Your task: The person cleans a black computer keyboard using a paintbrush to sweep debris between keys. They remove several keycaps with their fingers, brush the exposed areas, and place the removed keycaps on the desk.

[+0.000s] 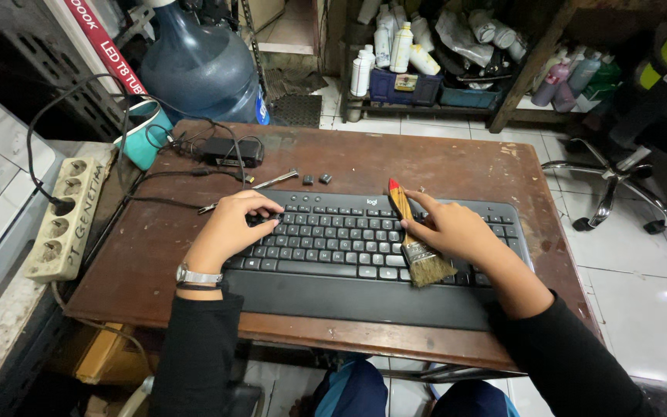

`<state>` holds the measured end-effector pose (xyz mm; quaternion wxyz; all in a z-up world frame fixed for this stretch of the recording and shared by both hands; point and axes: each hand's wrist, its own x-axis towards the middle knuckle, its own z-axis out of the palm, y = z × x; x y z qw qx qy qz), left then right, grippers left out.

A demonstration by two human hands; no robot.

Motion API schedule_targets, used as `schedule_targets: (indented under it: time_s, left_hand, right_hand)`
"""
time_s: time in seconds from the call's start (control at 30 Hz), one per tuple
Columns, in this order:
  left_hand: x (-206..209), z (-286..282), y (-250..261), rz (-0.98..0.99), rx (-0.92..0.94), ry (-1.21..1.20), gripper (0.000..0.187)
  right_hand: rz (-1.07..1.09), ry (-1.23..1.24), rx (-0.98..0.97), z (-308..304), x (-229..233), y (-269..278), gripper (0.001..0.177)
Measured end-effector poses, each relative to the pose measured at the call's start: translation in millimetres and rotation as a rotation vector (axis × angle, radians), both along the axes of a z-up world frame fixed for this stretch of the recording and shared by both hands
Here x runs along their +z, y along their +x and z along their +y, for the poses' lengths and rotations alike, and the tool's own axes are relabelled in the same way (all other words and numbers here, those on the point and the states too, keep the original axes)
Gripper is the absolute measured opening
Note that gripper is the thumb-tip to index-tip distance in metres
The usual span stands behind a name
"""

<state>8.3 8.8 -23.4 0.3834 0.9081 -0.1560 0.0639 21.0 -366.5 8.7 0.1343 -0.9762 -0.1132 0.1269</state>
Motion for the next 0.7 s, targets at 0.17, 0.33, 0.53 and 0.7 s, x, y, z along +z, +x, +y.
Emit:
schedule_targets:
  time_s: [0.17,0.33,0.53,0.7]
  left_hand:
    - [12,-4,-8,-0.029,0.008,0.007,0.022]
    - [9,-3,-6,-0.028,0.014,0.024,0.018]
    - [12,-4,-10,0.001,0.07,-0.005,0.02]
    - [7,-3,-6,-0.02,0.048,0.032,0.022]
  right_hand:
    - [0.002,0.006,0.011,0,2,-1,0.063]
    - [0.002,0.007,0.024,-1,2,-1,0.062]
    - [0.001,0.002,0.033,-1,3,-1,0.063]
    - [0.0,0.002,0.012,0,5,-3,0.063]
